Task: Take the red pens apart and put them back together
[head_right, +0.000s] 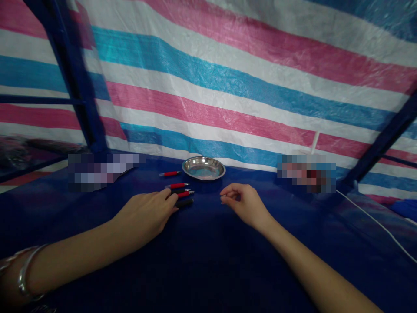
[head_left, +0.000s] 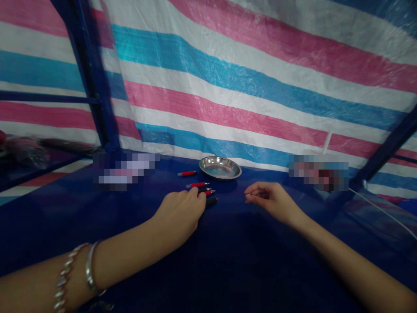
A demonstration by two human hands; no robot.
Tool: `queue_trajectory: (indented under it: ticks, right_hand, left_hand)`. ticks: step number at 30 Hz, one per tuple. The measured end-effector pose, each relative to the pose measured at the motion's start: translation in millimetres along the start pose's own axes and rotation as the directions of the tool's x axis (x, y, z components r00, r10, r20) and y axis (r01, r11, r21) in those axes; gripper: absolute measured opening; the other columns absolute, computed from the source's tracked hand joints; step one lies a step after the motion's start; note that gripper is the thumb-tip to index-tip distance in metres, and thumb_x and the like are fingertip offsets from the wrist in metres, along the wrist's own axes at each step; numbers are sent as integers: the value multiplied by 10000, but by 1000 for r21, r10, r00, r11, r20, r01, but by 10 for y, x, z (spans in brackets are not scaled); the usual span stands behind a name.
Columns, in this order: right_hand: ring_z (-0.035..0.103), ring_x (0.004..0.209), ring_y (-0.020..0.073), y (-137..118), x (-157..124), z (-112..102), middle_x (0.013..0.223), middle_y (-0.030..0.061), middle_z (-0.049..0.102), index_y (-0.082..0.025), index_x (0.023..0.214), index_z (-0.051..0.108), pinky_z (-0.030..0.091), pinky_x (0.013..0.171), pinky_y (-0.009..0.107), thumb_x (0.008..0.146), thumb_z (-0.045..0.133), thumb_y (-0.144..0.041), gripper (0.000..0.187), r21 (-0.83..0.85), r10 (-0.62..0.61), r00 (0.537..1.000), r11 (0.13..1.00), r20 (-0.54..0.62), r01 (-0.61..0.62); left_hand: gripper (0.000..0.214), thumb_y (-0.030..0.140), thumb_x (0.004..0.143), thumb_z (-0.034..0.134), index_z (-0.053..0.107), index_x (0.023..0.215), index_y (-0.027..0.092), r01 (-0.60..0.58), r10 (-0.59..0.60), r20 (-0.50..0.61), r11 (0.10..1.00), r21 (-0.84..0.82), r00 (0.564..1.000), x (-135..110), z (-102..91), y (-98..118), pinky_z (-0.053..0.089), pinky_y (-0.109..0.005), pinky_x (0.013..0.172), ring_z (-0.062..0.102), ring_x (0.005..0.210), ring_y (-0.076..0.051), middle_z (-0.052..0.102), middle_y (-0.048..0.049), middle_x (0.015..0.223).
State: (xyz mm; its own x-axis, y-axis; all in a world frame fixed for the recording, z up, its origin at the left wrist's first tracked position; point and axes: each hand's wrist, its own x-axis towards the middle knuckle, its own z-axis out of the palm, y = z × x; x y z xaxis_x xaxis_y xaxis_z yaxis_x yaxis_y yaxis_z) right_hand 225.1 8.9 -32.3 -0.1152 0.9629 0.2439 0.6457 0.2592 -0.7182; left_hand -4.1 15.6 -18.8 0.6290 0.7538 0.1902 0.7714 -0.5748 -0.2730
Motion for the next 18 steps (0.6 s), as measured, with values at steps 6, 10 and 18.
queue_trajectory:
  ticks: [6, 10, 18]
  right_hand:
    - [602, 666, 123, -138, -40, 34, 733, 46, 653, -144, 794, 541, 452, 652, 263, 691, 574, -229, 137, 335, 35, 996, 940, 84, -61]
    - [584, 629, 94, -211, -66, 53, 729, 24, 653, -147, 786, 553, 449, 641, 241, 687, 587, -209, 122, 385, 22, 992, 920, 125, -69]
    - [580, 629, 84, -227, -84, 86, 714, 7, 638, -149, 781, 563, 455, 630, 225, 692, 591, -181, 99, 433, -12, 985, 899, 174, -65]
  left_hand:
    - [154, 212, 835, 374, 510, 880, 155, -44, 39, -129, 998, -37, 991, 0, -32, 50, 430, -310, 501, 576, 668, -220, 573, -60, 801]
    - [128, 202, 837, 376, 494, 866, 162, -104, 88, -164, 990, -92, 982, -18, -45, 76, 418, -297, 521, 576, 691, -204, 577, -51, 818]
    - [122, 202, 841, 367, 483, 828, 168, -143, 118, -216, 984, -106, 969, -3, -16, 95, 404, -294, 514, 568, 651, -192, 572, -35, 773]
